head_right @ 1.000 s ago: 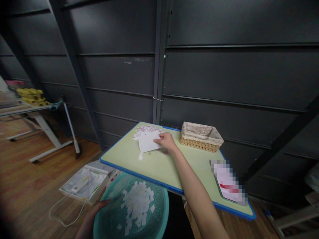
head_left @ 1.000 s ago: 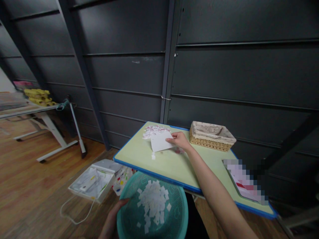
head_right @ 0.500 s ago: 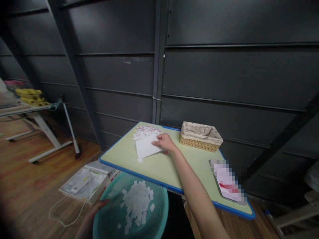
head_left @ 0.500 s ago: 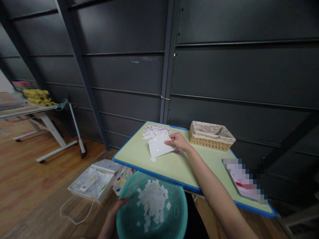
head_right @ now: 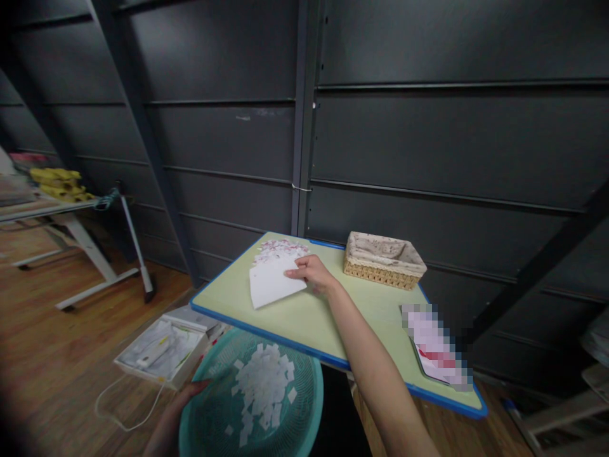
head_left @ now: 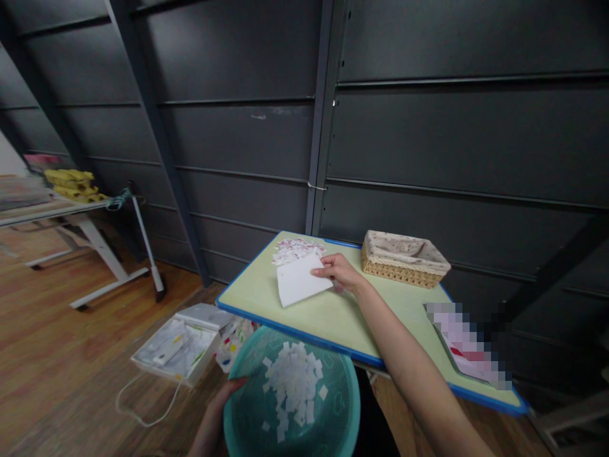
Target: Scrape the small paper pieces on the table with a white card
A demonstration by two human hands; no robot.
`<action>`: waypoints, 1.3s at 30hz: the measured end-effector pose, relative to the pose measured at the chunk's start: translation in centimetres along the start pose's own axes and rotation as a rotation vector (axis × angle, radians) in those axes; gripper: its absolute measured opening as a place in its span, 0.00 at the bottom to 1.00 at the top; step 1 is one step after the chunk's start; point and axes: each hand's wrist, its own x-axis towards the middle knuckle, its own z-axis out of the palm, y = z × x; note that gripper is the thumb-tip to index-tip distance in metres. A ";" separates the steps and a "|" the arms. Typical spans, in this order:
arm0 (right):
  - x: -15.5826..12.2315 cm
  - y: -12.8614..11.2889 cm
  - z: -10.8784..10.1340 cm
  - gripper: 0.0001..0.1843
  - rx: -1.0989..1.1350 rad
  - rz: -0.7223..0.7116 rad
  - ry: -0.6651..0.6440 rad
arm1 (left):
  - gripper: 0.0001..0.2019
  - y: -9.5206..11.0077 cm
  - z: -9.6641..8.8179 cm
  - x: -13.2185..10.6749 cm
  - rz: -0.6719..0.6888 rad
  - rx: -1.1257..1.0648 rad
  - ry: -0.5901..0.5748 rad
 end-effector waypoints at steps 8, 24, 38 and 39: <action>1.1 1.5 -0.8 0.18 -0.165 -0.053 0.327 | 0.17 -0.5 -1.2 0.7 0.011 0.011 -0.022; 0.2 1.1 -1.1 0.17 -0.133 0.088 0.046 | 0.13 0.2 -0.2 0.0 0.017 -0.007 -0.017; 0.9 0.9 -1.8 0.22 0.258 -0.090 0.434 | 0.13 -0.3 -0.6 0.4 -0.023 -0.036 -0.004; 1.2 1.3 -2.3 0.23 0.238 -0.099 0.537 | 0.12 -0.3 -0.6 0.5 -0.018 -0.040 -0.006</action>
